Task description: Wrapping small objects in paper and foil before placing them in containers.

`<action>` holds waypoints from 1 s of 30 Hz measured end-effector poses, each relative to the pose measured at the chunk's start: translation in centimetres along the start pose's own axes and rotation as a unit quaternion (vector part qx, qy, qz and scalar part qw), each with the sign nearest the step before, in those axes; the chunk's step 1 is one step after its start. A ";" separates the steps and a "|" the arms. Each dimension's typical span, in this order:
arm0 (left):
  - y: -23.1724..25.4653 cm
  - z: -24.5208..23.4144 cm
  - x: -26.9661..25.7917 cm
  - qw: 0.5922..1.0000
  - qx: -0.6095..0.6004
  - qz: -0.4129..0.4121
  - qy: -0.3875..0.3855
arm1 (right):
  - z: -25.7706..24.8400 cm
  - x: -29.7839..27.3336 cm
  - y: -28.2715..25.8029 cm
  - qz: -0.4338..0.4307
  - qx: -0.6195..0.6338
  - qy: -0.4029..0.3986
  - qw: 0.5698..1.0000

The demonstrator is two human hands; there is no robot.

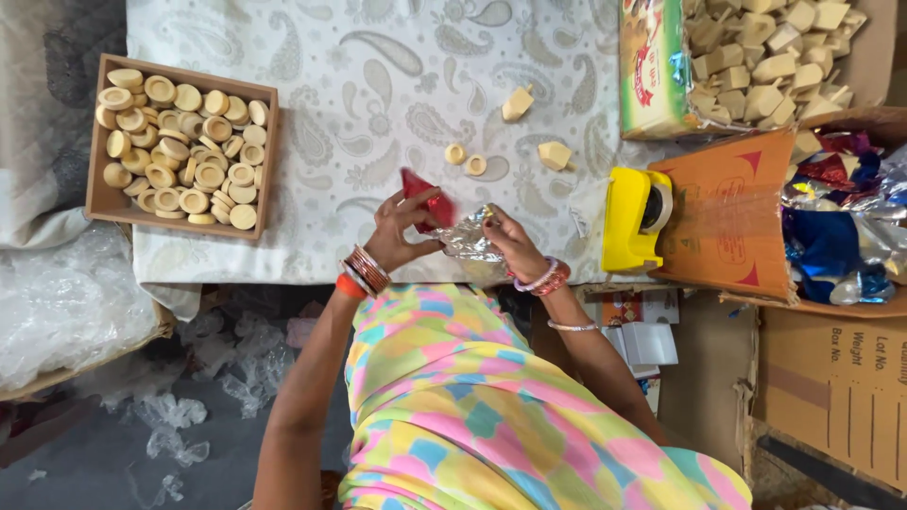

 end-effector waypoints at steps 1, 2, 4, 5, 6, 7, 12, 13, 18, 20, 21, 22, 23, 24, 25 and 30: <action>1.6 -0.7 0.1 1.000 0.001 0.002 0.002 | -0.6 -0.2 -0.5 -0.002 -0.002 -0.001 1.000; 3.7 -1.7 0.2 0.999 0.014 0.026 0.019 | -1.1 -0.5 -1.3 -0.022 0.001 -0.008 1.000; 6.9 -3.3 0.1 0.998 0.029 0.050 0.037 | -1.6 -0.9 -3.0 -0.043 0.004 -0.016 0.999; 8.2 -4.0 0.0 0.997 0.029 0.062 0.047 | -1.6 -1.2 -4.0 -0.056 0.009 -0.017 0.998; 9.5 -4.6 -0.1 0.995 0.028 0.075 0.056 | -1.7 -1.5 -5.1 -0.069 0.015 -0.017 0.997; 9.8 -4.6 -0.1 0.995 0.029 0.076 0.057 | -1.2 -1.9 -6.5 -0.070 0.015 -0.017 0.997; 12.5 -5.5 0.3 0.992 -0.005 0.099 0.073 | -0.2 -3.0 -11.6 -0.103 -0.002 -0.006 0.995; 13.0 -5.6 0.4 0.992 -0.004 0.100 0.072 | -0.2 -3.1 -11.9 -0.105 -0.002 -0.005 0.994; 14.6 -7.0 0.4 0.980 -0.125 0.085 0.128 | -0.7 -3.9 -14.3 -0.121 -0.034 0.062 0.990; 14.7 -6.8 0.6 0.979 -0.149 0.049 0.130 | -0.3 -4.1 -15.6 -0.134 -0.051 0.073 0.987; 14.3 -6.7 0.7 0.976 -0.173 0.011 0.134 | -0.1 -4.2 -16.3 -0.146 -0.068 0.083 0.983; 14.4 -6.7 0.9 0.976 -0.172 0.014 0.134 | -0.2 -4.1 -16.4 -0.149 -0.068 0.083 0.983; 14.3 -6.7 1.0 0.975 -0.171 0.004 0.142 | -0.3 -4.3 -16.9 -0.172 -0.094 0.092 0.976; 14.2 -6.8 1.1 0.974 -0.171 -0.006 0.150 | -0.4 -4.4 -17.4 -0.195 -0.119 0.101 0.968; 14.3 -6.8 1.3 0.974 -0.170 -0.004 0.150 | -0.4 -4.4 -17.7 -0.197 -0.120 0.102 0.968; 14.5 -7.2 1.8 0.968 -0.188 0.003 0.164 | -0.3 -4.5 -19.7 -0.198 -0.143 0.139 0.960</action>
Point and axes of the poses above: each hand's wrist, its own x-axis towards the middle knuckle, its own z-axis out of the palm, y = z × x, the point moved 10 cm from there along x, towards the middle knuckle, and after that the axes turned 1 degree about -z, right-handed, at the moved point
